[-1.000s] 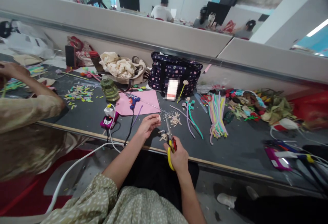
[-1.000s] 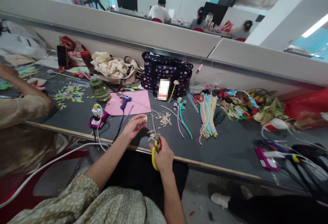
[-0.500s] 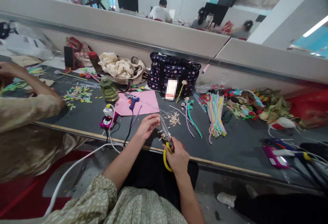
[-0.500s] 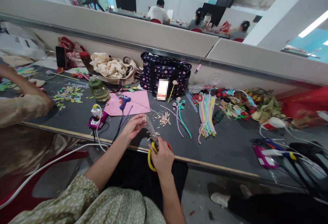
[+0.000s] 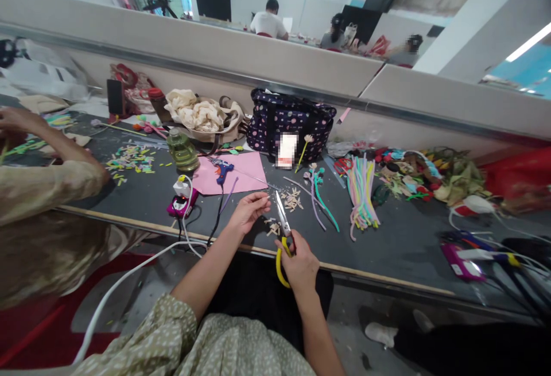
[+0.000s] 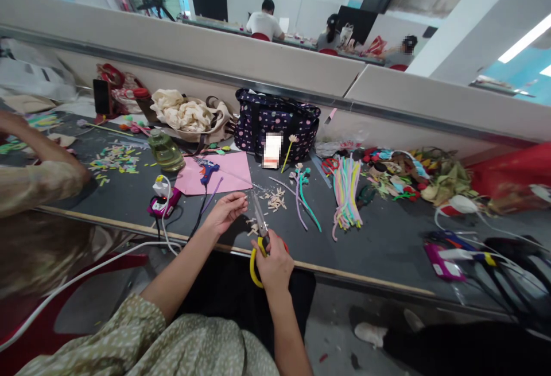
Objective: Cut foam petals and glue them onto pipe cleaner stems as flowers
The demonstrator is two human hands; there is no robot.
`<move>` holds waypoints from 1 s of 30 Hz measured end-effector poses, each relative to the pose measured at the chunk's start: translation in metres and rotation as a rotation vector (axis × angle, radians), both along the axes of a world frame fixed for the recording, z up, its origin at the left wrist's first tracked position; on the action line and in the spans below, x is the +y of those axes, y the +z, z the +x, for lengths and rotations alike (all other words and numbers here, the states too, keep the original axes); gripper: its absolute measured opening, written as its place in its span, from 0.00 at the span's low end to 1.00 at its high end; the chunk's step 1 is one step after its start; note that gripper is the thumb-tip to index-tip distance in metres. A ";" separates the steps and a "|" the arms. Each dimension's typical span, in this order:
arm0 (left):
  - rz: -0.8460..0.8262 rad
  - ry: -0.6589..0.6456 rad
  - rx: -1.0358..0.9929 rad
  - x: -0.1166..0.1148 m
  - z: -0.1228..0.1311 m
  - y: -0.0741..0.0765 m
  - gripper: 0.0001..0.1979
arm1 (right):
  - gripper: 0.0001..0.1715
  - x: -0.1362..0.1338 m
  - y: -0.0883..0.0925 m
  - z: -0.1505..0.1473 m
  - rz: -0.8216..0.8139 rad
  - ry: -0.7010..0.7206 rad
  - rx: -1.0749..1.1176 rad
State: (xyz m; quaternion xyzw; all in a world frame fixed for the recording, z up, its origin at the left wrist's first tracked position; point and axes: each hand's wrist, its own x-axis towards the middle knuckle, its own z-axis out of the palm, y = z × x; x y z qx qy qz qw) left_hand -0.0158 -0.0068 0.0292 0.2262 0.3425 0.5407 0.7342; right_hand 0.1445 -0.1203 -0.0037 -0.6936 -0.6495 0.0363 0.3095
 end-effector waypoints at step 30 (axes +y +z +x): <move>0.031 -0.013 0.153 -0.003 0.004 -0.006 0.17 | 0.28 0.004 0.000 0.000 -0.025 0.064 0.039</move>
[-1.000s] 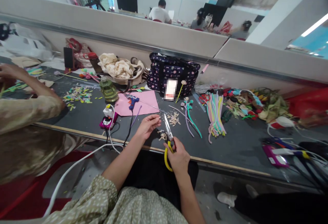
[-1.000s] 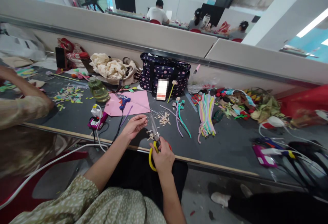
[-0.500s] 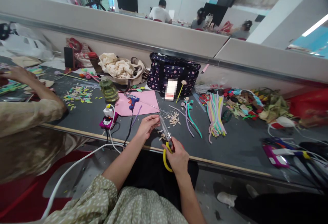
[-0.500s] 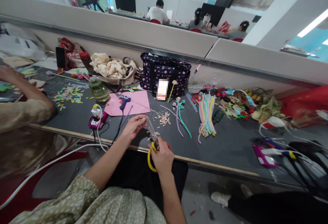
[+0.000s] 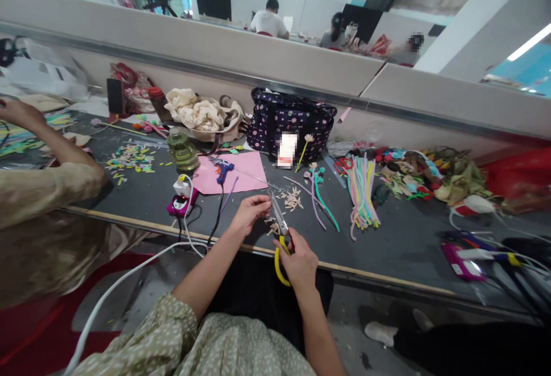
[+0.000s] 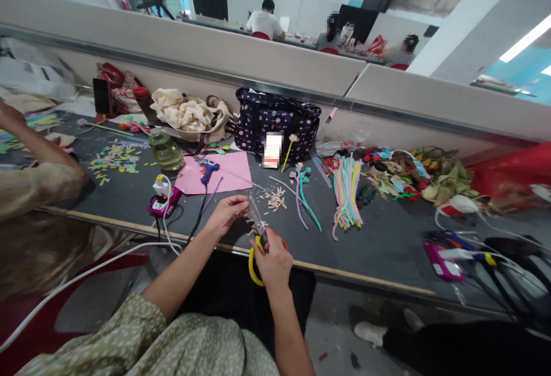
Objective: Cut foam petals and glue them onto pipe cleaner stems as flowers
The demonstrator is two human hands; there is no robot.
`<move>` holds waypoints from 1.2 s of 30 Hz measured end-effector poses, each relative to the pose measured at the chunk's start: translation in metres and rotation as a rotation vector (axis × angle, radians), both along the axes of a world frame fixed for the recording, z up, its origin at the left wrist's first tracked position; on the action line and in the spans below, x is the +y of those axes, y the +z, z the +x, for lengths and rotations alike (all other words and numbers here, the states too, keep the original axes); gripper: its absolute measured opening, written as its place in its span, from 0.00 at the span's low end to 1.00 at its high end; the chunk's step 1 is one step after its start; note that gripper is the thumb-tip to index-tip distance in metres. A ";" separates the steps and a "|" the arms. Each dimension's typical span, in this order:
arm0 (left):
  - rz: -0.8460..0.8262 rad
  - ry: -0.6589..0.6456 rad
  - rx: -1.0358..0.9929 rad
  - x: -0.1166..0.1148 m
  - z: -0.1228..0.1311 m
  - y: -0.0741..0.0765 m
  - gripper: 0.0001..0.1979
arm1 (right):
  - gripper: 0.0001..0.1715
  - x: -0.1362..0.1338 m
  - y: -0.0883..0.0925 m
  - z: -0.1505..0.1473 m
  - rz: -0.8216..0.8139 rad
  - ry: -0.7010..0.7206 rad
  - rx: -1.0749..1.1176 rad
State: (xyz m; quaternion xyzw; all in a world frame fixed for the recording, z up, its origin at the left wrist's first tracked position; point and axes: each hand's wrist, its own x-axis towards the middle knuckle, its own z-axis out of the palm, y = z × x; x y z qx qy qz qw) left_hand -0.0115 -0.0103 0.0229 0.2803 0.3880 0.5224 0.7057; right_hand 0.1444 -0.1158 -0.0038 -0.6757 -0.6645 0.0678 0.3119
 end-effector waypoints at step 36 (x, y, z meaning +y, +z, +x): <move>-0.152 0.085 -0.189 -0.003 0.011 0.013 0.11 | 0.29 -0.001 -0.004 0.002 0.124 -0.035 -0.290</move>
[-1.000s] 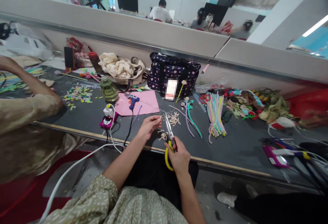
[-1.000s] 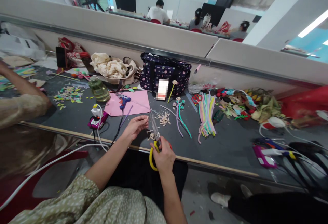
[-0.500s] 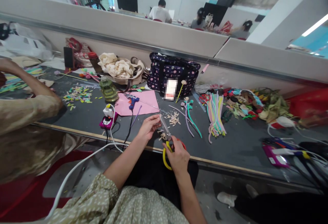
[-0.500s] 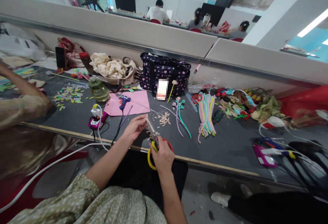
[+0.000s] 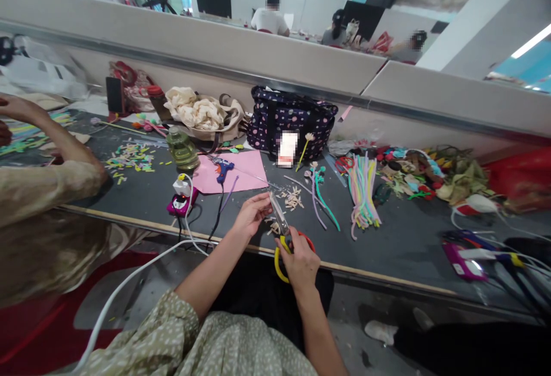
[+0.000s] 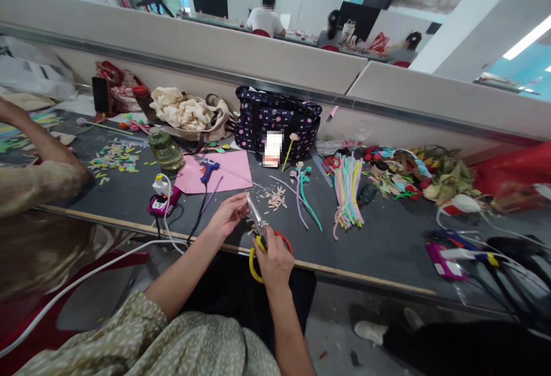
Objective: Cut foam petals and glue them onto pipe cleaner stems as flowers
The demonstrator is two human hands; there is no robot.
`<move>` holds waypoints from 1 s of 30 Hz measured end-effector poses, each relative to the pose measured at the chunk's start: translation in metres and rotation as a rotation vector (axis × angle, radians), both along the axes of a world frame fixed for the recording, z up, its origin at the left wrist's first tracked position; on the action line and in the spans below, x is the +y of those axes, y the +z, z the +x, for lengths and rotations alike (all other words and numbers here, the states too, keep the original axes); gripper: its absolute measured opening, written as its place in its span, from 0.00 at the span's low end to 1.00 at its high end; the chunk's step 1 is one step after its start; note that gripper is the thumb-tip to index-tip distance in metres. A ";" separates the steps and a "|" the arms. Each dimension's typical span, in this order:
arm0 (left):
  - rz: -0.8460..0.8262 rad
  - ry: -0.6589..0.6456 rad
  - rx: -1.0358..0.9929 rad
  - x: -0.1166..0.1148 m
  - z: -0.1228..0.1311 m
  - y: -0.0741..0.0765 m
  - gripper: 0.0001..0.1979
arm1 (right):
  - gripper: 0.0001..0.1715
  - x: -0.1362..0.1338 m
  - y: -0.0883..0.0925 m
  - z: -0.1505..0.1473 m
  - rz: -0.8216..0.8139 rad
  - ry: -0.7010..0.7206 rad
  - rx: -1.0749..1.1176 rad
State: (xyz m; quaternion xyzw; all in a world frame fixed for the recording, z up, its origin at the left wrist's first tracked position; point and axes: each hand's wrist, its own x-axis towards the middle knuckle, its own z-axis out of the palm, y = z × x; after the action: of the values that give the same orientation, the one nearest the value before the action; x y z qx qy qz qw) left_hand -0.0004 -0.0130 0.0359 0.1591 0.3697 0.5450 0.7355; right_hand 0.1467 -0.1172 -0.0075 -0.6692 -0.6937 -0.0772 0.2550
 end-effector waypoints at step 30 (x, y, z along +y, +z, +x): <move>-0.007 -0.020 -0.032 0.005 -0.006 -0.006 0.14 | 0.30 0.009 0.008 0.007 -0.225 -0.056 0.382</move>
State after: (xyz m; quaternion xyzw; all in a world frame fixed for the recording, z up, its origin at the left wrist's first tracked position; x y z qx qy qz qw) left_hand -0.0066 -0.0075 0.0300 0.1515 0.3581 0.5388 0.7473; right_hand 0.1538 -0.1085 0.0008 -0.7149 -0.6183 0.1217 0.3031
